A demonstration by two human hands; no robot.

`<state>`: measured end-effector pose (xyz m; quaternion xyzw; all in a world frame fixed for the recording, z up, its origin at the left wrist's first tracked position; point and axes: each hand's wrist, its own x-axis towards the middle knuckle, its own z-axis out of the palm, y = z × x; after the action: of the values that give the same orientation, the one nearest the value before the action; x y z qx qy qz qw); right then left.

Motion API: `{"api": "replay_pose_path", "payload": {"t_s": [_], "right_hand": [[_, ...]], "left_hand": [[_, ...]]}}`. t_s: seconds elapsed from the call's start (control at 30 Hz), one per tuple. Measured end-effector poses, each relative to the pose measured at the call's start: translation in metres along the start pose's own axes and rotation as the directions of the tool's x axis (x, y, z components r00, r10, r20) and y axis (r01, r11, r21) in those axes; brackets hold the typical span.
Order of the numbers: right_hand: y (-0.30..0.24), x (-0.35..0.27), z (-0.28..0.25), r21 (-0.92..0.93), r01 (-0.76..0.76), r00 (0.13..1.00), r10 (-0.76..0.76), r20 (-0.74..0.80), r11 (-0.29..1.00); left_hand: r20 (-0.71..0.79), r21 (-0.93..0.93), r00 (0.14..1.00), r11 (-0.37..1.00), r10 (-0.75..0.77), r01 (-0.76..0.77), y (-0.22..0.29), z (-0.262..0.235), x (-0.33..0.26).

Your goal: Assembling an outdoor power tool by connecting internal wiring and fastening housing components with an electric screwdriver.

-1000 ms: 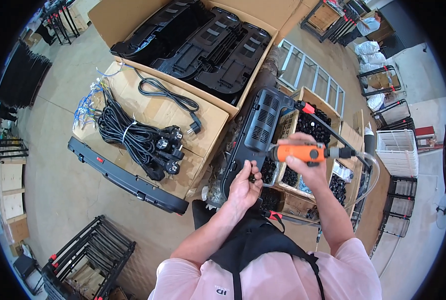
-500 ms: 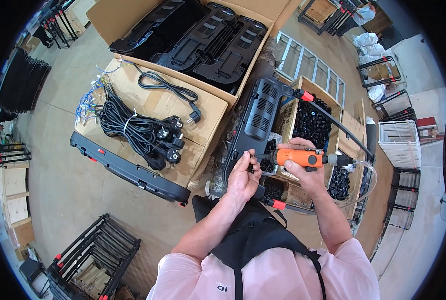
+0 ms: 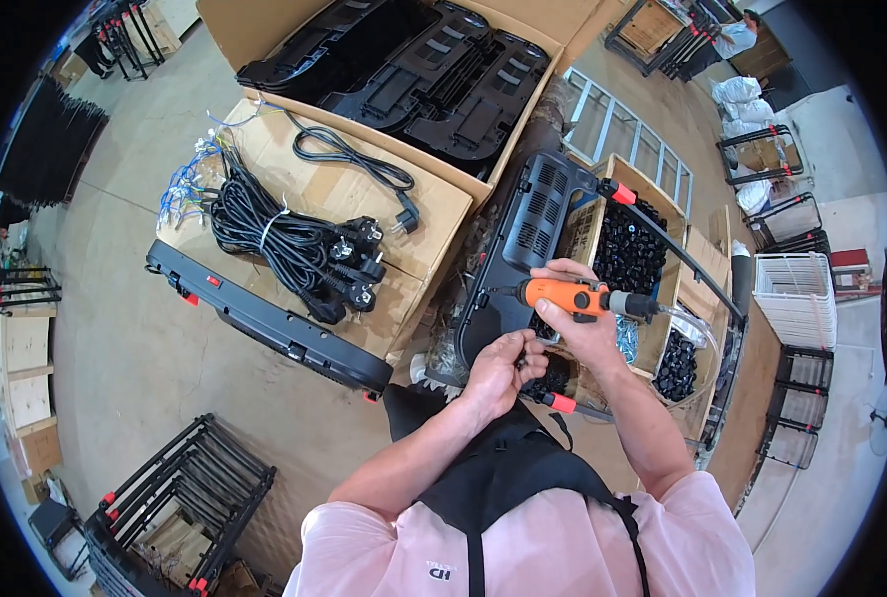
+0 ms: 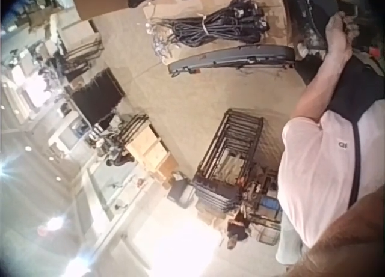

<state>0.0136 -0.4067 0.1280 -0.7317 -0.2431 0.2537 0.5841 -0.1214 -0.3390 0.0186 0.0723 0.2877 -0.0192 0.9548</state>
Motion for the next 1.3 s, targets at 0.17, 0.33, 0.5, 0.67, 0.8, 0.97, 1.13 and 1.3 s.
{"api": "replay_pose_path", "payload": {"t_s": [0.17, 0.33, 0.5, 0.67, 0.8, 0.97, 1.13, 1.3], "right_hand": [[-0.004, 0.007, 0.009, -0.025, -0.014, 1.000, 0.014, 0.005, 1.000], [-0.010, 0.015, 0.013, -0.252, 0.055, 0.993, -0.026, 0.116, 0.966], [-0.005, 0.019, 0.024, -0.208, 0.120, 0.991, -0.106, 0.077, 0.971], [-0.014, 0.018, 0.025, -0.135, 0.026, 0.997, -0.015, 0.078, 0.991], [-0.012, 0.006, 0.018, -0.088, 0.049, 0.999, -0.047, 0.019, 0.995], [-0.035, -0.039, -0.004, 0.075, -0.019, 0.998, 0.023, -0.052, 0.997], [-0.028, -0.059, -0.012, 0.119, -0.038, 0.998, 0.043, -0.041, 0.992], [-0.020, -0.064, -0.011, 0.105, -0.073, 0.997, 0.075, -0.024, 0.992]], "left_hand": [[0.006, 0.318, 1.000, 0.948, 0.021, -0.022, 0.006, -0.021, -0.014], [-0.028, 0.265, 0.996, 0.961, 0.086, -0.075, 0.015, -0.012, -0.035], [-0.020, 0.207, 0.999, 0.977, 0.048, -0.043, 0.021, -0.024, -0.035], [-0.003, 0.076, 1.000, 0.997, -0.001, 0.002, 0.022, -0.034, -0.030], [-0.078, 0.059, 0.996, 0.998, 0.043, -0.038, 0.024, -0.021, -0.029], [-0.099, -0.100, 0.994, 0.993, 0.050, -0.060, 0.029, -0.017, -0.028], [-0.102, -0.135, 0.994, 0.990, 0.029, -0.043, 0.027, -0.024, -0.015], [-0.111, -0.139, 0.993, 0.989, 0.043, -0.058, 0.025, -0.014, -0.009]]}}
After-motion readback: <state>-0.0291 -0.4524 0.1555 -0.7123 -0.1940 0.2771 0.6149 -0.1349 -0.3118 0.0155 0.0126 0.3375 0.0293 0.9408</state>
